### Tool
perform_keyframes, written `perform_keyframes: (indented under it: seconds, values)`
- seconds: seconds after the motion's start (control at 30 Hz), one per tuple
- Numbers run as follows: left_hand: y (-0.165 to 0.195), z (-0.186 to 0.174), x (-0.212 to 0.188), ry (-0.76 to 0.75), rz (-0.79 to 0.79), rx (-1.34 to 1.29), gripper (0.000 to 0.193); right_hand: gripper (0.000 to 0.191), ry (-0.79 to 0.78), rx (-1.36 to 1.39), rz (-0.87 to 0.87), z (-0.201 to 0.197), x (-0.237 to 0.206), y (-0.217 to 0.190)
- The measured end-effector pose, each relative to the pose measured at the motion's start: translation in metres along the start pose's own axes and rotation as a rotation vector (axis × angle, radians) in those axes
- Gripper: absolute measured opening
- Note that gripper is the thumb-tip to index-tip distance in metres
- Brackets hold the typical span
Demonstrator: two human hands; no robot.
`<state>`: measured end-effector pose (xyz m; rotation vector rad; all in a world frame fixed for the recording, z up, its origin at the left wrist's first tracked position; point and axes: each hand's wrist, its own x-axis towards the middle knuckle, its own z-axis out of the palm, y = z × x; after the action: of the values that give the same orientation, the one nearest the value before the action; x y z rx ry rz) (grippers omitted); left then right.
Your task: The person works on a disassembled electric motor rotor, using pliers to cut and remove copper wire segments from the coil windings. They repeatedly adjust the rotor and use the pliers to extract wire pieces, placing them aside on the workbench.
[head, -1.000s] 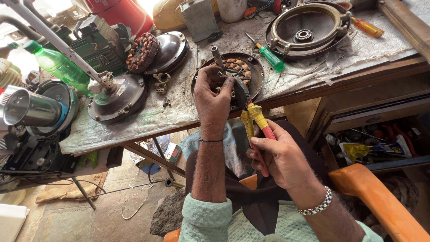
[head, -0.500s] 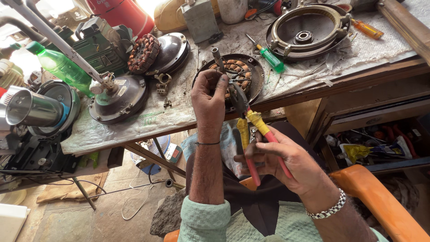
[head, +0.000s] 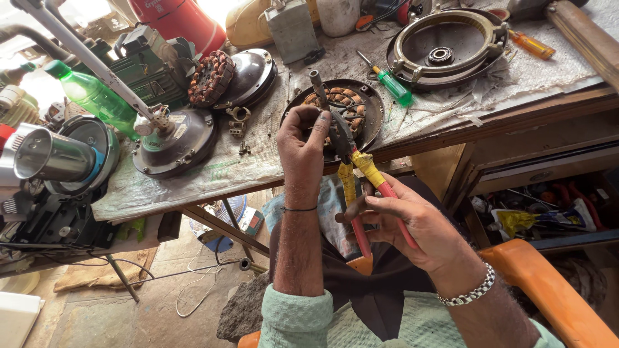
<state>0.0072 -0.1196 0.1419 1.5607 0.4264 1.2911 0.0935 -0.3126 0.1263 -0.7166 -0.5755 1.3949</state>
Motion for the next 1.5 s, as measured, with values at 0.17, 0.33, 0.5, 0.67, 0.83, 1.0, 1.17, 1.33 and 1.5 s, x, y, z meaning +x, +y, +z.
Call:
perform_keyframes:
  seconds: [0.17, 0.33, 0.5, 0.67, 0.83, 1.0, 1.17, 1.33, 1.5]
  values:
    - [0.001, -0.003, 0.0, 0.016, -0.007, -0.008, 0.012, 0.047, 0.015, 0.017, -0.005, 0.002, 0.004, 0.0]
    - [0.001, -0.004, -0.002, 0.002, -0.002, 0.031, 0.013, 0.044, 0.027, -0.009, -0.042, 0.001, 0.007, 0.002]
    - [0.001, -0.004, -0.002, -0.015, 0.01, 0.018, 0.013, 0.036, 0.061, -0.034, -0.067, 0.0, 0.009, 0.005]
    - [-0.001, -0.005, -0.001, -0.026, 0.01, -0.005, 0.012, 0.035, 0.119, 0.007, -0.033, 0.004, 0.01, 0.004]
    - [-0.004, -0.005, 0.0, -0.023, -0.004, 0.003, 0.013, 0.038, 0.14, 0.035, -0.007, 0.006, 0.01, 0.0]
    - [-0.008, -0.006, 0.0, -0.04, 0.009, -0.009, 0.015, 0.037, 0.13, 0.002, -0.045, 0.0, 0.012, 0.004]
    - [-0.007, -0.007, 0.0, -0.047, -0.016, -0.041, 0.014, 0.038, 0.161, -0.017, -0.063, -0.001, 0.013, 0.007]
    - [0.0, -0.006, 0.002, -0.039, 0.052, -0.024, 0.01, 0.037, 0.132, -0.033, -0.044, 0.002, 0.012, 0.001]
    - [0.006, -0.005, 0.007, -0.062, -0.008, -0.077, 0.01, 0.04, 0.036, -0.132, 0.027, -0.019, 0.011, -0.011]
